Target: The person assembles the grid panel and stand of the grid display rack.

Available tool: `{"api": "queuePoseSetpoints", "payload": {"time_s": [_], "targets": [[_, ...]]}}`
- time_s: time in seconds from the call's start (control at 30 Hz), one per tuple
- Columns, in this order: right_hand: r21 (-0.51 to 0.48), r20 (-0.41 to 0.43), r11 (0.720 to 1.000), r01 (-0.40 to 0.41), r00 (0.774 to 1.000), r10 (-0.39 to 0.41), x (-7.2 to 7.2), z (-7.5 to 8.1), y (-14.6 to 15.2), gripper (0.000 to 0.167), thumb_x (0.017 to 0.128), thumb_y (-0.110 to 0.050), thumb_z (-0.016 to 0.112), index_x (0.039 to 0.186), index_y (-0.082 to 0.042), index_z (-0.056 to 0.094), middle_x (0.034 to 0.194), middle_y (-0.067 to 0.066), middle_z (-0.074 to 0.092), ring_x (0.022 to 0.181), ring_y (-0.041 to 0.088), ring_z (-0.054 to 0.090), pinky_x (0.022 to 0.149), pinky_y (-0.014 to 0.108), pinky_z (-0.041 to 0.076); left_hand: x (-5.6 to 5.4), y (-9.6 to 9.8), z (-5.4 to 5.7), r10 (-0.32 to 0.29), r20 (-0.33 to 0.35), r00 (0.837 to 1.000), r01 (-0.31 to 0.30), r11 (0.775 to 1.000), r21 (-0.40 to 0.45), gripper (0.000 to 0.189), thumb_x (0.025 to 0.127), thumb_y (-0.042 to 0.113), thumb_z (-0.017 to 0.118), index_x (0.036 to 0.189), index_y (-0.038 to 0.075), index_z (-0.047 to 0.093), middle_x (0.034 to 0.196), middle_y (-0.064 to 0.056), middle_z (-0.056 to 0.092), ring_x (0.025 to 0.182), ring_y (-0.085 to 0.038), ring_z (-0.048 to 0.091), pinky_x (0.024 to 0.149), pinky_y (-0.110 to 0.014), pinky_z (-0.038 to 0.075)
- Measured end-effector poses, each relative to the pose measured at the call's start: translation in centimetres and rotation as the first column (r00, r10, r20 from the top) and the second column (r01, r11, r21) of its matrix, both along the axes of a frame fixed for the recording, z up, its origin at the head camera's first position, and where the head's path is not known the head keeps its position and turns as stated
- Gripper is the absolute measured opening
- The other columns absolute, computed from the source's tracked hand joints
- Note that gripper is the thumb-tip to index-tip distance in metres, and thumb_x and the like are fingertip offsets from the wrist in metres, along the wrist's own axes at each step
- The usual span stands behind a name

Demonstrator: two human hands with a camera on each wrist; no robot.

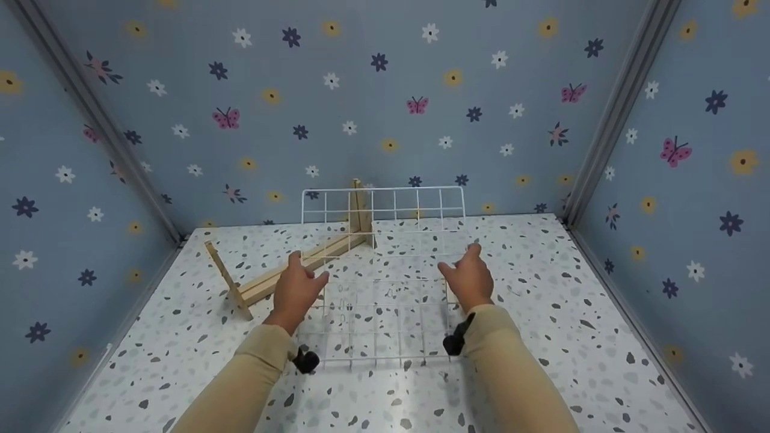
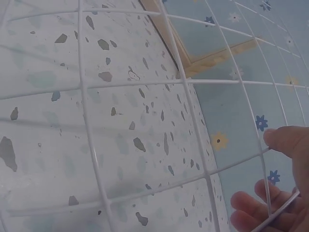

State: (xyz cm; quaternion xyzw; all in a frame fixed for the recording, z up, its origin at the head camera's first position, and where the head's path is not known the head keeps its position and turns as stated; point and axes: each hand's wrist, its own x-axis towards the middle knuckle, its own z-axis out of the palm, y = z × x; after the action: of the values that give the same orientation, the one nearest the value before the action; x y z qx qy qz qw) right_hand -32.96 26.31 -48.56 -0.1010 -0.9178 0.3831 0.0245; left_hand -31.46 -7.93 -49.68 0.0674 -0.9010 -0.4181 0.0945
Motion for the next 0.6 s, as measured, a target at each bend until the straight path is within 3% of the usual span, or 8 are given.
{"api": "queuePoseSetpoints", "payload": {"time_s": [0.23, 0.6], "targets": [[0.005, -0.044, 1.000, 0.023, 0.999, -0.023, 0.0, 0.5, -0.3, 0.086, 0.096, -0.043, 0.068, 0.154, -0.001, 0.021, 0.132, 0.023, 0.060, 0.114, 0.040, 0.060, 0.098, 0.055, 0.046, -0.1, 0.1, 0.7, 0.013, -0.004, 1.000, -0.013, 0.999, 0.052, 0.080, 0.096, 0.032, 0.069, 0.157, 0.005, 0.024, 0.129, -0.019, 0.064, 0.114, -0.032, 0.065, 0.089, -0.049, 0.053], [0.009, -0.071, 1.000, 0.024, 0.997, -0.024, -0.1, 1.6, -0.3, 0.085, 0.096, -0.042, 0.068, 0.152, 0.001, 0.021, 0.135, 0.025, 0.059, 0.116, 0.043, 0.060, 0.100, 0.056, 0.045, -0.3, 0.3, 1.5, 0.020, -0.050, 0.999, -0.018, 0.999, 0.039, 0.083, 0.093, 0.030, 0.075, 0.156, 0.005, 0.026, 0.123, -0.018, 0.066, 0.103, -0.033, 0.067, 0.081, -0.049, 0.053]]}}
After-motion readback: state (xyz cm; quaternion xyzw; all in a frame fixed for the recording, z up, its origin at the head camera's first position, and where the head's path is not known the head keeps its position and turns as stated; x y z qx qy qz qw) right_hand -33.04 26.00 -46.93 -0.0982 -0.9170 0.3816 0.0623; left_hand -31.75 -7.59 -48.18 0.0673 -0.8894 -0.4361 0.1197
